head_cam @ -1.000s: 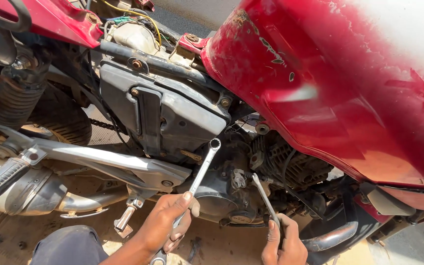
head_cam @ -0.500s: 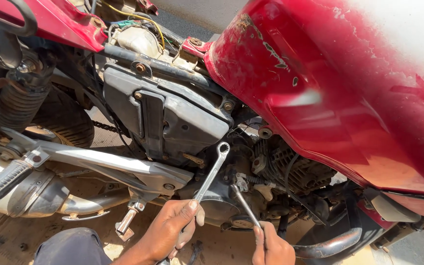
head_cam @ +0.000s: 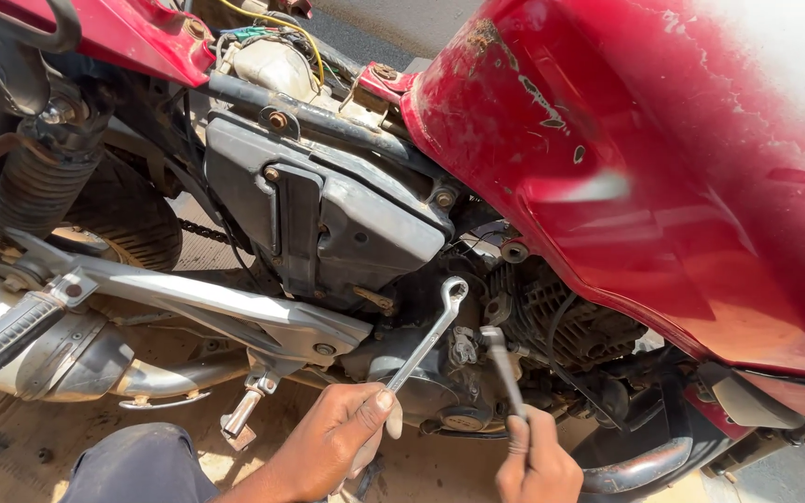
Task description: The person sits on the ground beside a red motorcycle and works on the engine area, using wrenches to loosen and turn bolts and manipulating a small component near the engine casing. They reposition, pick up different wrenches from the ground, and continue turning fasteners on the motorcycle.
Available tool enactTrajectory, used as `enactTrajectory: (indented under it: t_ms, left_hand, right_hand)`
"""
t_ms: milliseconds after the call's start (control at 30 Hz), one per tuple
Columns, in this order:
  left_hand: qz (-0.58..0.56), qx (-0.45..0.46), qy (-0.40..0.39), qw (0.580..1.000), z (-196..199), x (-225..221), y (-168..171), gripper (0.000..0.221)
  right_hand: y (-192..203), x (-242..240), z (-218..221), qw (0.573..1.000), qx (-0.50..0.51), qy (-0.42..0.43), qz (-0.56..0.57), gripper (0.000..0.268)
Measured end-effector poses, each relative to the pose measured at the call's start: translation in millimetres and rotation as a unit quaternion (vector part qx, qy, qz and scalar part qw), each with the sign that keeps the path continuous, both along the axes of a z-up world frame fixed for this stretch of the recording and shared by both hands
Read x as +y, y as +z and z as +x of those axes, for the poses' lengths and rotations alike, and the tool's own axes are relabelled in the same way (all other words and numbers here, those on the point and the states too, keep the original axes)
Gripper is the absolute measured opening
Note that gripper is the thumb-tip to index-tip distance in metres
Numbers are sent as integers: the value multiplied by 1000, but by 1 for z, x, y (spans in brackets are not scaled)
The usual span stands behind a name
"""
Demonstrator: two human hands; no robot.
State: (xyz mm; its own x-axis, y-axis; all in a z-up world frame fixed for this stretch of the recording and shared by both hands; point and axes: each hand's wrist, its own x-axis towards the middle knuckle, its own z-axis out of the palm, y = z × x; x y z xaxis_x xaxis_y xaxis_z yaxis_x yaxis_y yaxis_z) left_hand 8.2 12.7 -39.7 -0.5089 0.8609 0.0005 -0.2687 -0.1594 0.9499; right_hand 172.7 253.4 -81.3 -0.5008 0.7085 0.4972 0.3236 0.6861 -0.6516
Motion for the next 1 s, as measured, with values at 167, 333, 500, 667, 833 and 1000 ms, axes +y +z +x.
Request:
enactTrajectory:
  t_ms: [167, 333, 500, 667, 833, 1000]
  left_hand:
    - [-7, -41, -20, 999, 0, 0, -7, 48]
    - [-33, -11, -19, 999, 0, -4, 3, 50]
    - [-35, -54, -16, 998, 1, 4, -7, 45]
    - [-17, 26, 63, 998, 6, 26, -23, 31]
    - [-21, -37, 75, 996, 4, 43, -8, 36]
    - [-33, -8, 91, 995, 1, 64, -2, 67]
  right_hand:
    - [-3, -5, -4, 997, -65, 4, 43, 17]
    - [-1, -10, -8, 995, -95, 5, 42, 18]
    - [-13, 5, -3, 980, -152, 64, -108, 27]
    - [-34, 11, 2, 867, 133, 129, -463, 29]
    - [-84, 43, 10, 824, 41, 99, -557, 33]
    - [-38, 9, -6, 771, 35, 65, -633, 33]
